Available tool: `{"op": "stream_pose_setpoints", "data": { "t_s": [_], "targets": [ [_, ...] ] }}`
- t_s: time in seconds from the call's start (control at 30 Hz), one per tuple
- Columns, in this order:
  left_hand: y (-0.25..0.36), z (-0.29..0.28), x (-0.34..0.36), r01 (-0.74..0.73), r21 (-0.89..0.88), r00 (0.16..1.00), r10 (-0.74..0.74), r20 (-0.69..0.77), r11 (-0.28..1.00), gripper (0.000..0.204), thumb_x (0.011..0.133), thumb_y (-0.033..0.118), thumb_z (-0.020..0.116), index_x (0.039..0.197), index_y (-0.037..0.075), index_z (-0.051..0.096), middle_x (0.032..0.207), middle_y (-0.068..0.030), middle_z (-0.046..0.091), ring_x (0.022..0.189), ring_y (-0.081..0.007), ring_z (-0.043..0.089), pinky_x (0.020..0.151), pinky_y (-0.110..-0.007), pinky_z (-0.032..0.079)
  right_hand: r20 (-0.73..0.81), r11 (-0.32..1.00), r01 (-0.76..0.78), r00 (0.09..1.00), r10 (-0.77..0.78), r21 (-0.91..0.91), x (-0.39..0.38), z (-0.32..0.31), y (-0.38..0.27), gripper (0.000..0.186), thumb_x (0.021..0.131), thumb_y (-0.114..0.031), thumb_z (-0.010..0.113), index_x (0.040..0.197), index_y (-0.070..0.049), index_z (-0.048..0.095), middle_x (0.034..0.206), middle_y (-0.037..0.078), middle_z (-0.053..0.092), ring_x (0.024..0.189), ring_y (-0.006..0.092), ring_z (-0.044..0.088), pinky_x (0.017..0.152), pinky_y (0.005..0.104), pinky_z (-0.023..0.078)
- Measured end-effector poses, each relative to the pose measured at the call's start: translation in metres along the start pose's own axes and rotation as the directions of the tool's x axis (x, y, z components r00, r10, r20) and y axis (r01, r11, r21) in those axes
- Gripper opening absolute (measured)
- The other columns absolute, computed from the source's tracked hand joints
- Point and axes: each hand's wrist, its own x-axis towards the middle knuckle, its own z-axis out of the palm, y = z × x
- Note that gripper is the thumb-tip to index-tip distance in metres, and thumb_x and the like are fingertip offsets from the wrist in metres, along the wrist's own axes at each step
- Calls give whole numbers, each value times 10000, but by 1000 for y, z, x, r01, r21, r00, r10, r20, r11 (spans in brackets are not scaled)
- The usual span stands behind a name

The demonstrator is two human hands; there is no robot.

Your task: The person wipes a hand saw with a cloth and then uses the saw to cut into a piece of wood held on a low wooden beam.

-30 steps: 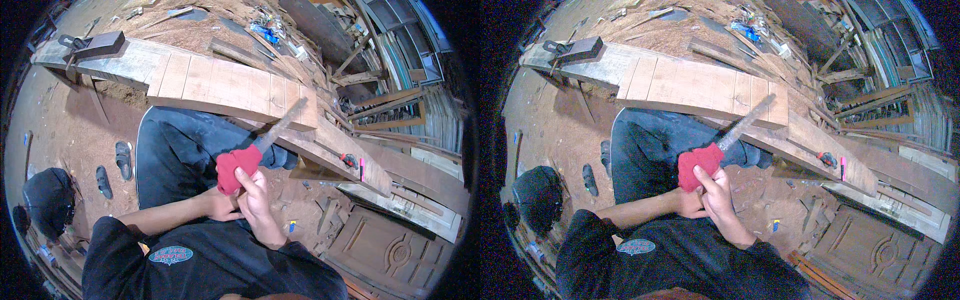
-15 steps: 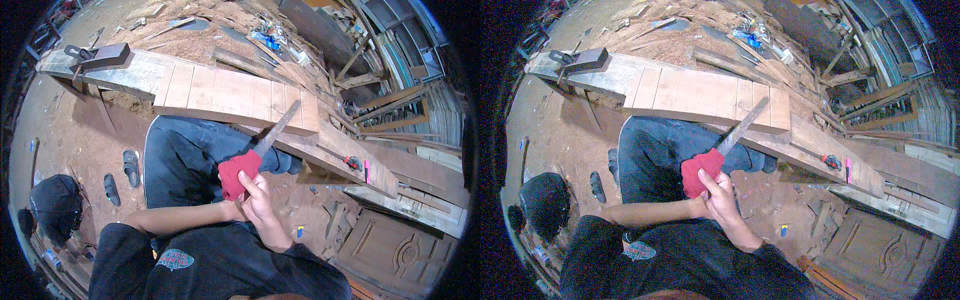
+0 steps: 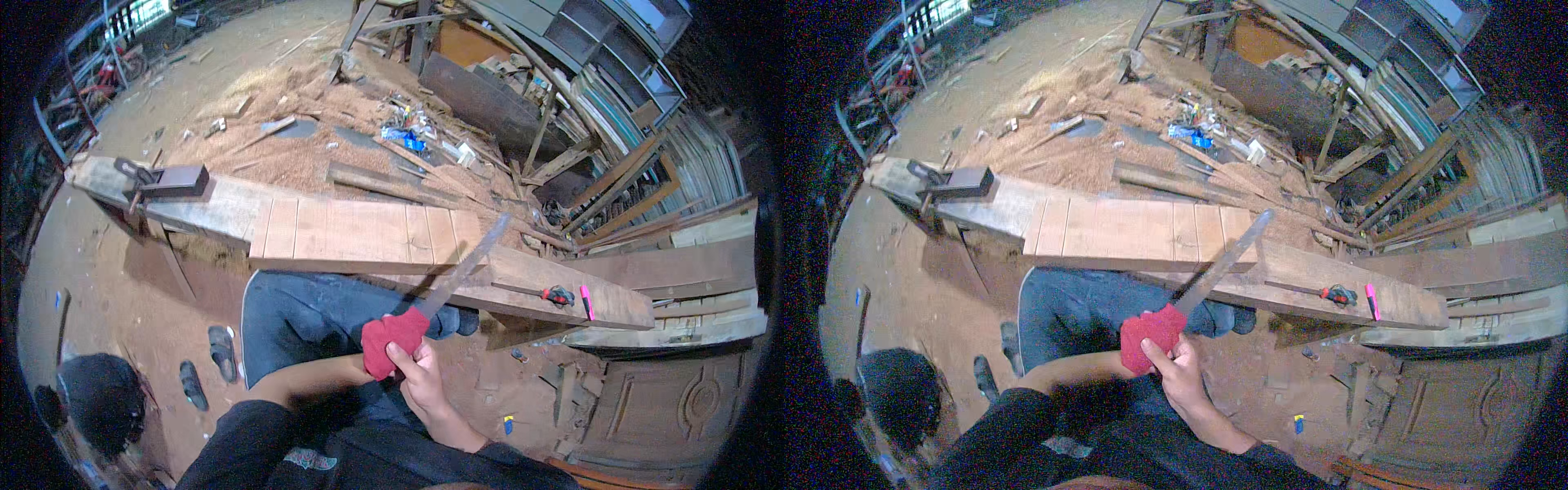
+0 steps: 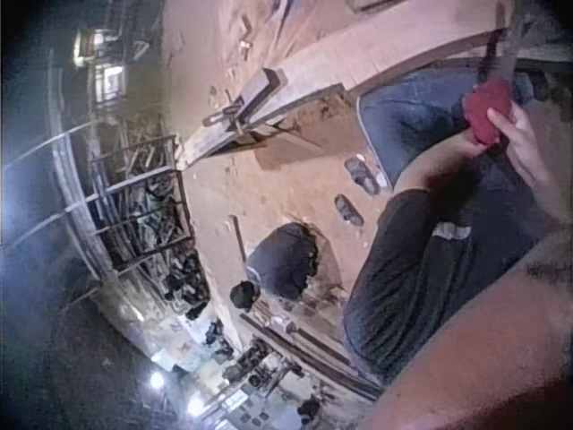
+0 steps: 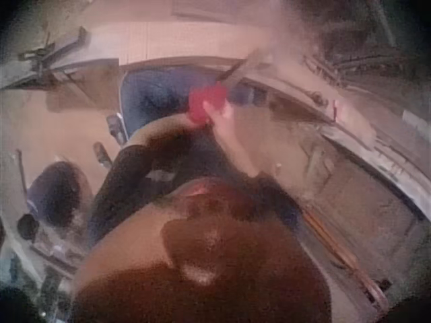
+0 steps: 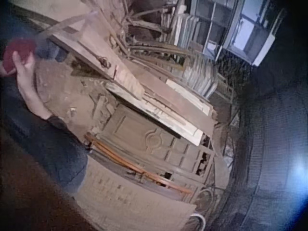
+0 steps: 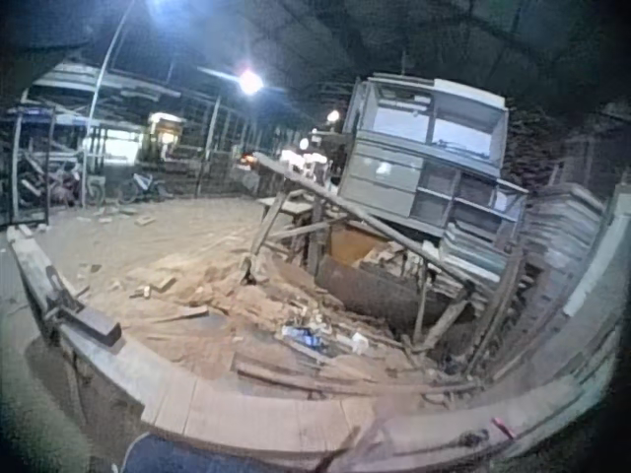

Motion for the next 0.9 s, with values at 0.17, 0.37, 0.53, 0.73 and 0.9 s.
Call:
{"op": "stream_pose_setpoints", "data": {
  "t_s": [0.17,0.37,0.53,0.73,0.9],
  "targets": [
    [-20,23,-16,-66,-25,989,63,-133,997,405,996,381,525,1275,110,638,1339,-164,622,1290,-393,547,1137,-556,373,145,972,-189,975,168,140,6,-5,21,356,1042,-179,619,1334,12,546,1221,169,693,1036,276,728,919,400,587],
    [16,-80,-62,-296,374,955,269,123,879,595,1019,510,509,1464,115,505,1491,-146,489,1377,-379,474,1158,-557,356,135,969,-199,974,180,148,1,-18,-1,325,1030,-202,654,1285,-10,590,1129,95,727,997,186,717,872,335,583],
    [31,-113,-99,-221,519,962,98,254,826,505,1036,486,499,1370,118,589,1363,-126,609,1272,-346,580,1120,-549,394,126,996,-81,989,74,48,3,-20,-6,354,1019,-252,681,1280,-25,604,1100,60,742,967,100,704,778,239,571],
    [129,-218,-102,47,-28,836,-24,548,999,391,1044,378,565,1165,24,680,1135,-122,732,1077,-367,676,1036,-565,438,74,991,131,988,-133,32,-3,-7,-21,414,984,-216,734,1311,-1,599,1226,81,705,1134,167,661,1006,336,510],
    [152,-212,-122,-294,-851,808,589,21,434,347,1028,309,602,1272,75,677,1362,-204,604,1278,-423,553,1026,-560,414,81,978,-122,991,110,169,2,-13,8,420,987,-210,731,1318,9,592,1233,86,705,1164,171,656,1037,339,497]
  ]
}}
